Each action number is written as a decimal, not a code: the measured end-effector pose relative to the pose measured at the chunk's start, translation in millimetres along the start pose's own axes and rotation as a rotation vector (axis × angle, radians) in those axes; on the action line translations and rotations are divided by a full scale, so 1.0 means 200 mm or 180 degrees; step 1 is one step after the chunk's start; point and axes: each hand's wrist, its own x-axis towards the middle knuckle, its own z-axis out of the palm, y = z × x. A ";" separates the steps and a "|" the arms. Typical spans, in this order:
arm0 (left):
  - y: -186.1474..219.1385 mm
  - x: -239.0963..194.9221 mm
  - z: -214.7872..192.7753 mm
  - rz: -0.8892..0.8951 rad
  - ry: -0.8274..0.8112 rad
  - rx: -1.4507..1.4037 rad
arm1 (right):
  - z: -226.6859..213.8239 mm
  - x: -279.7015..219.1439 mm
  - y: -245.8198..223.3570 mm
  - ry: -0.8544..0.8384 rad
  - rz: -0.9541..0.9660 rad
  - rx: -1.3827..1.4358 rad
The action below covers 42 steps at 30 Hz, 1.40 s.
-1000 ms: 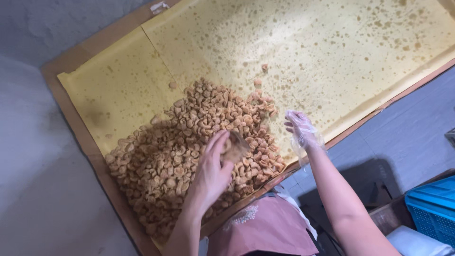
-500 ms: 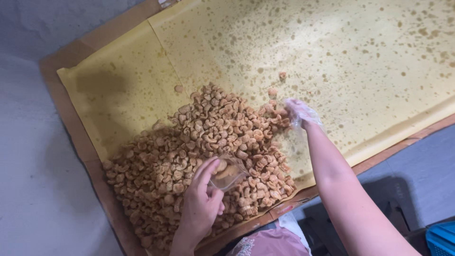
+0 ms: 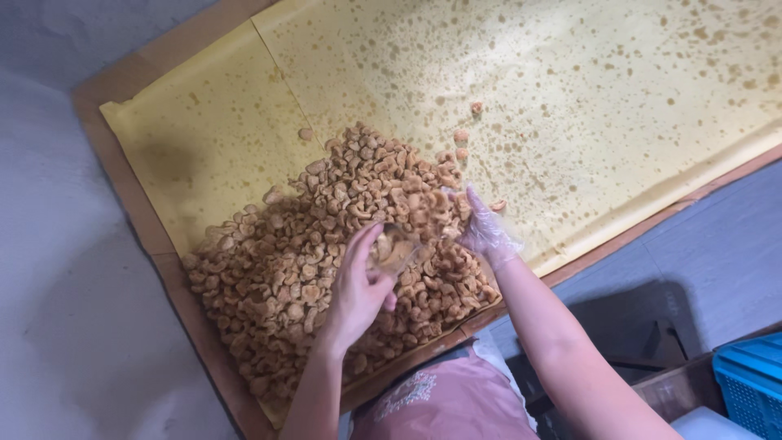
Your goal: The person spreads cashews on a large yellow tray, then scoops them into small clear bags. Each bag is placed on a digital scale to measure weight, then sealed and set aside in a blue basket. The process is repeated multiple times.
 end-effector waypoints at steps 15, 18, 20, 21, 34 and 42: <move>-0.24 0.30 0.34 0.1637 0.0129 0.0320 | 0.78 -0.82 -0.06 -0.0419 -0.1856 -0.0742; -0.25 0.32 0.39 0.1310 0.0027 0.0115 | 0.70 -0.75 -0.04 -0.0256 -0.2168 -0.0783; -0.25 0.32 0.41 0.1227 -0.0026 -0.0121 | 0.66 -0.72 -0.02 -0.0505 -0.2343 -0.0638; -0.25 0.31 0.42 0.1176 -0.0055 -0.0238 | 0.64 -0.71 -0.01 -0.0479 -0.2426 -0.0567; -0.09 0.23 0.34 0.0815 -0.0127 0.0190 | 0.64 -0.83 -0.09 -0.0666 -0.2353 -0.0265; 0.00 0.22 0.26 0.0338 -0.0412 0.0222 | 0.18 -0.62 -0.18 0.0180 -0.2434 -0.0236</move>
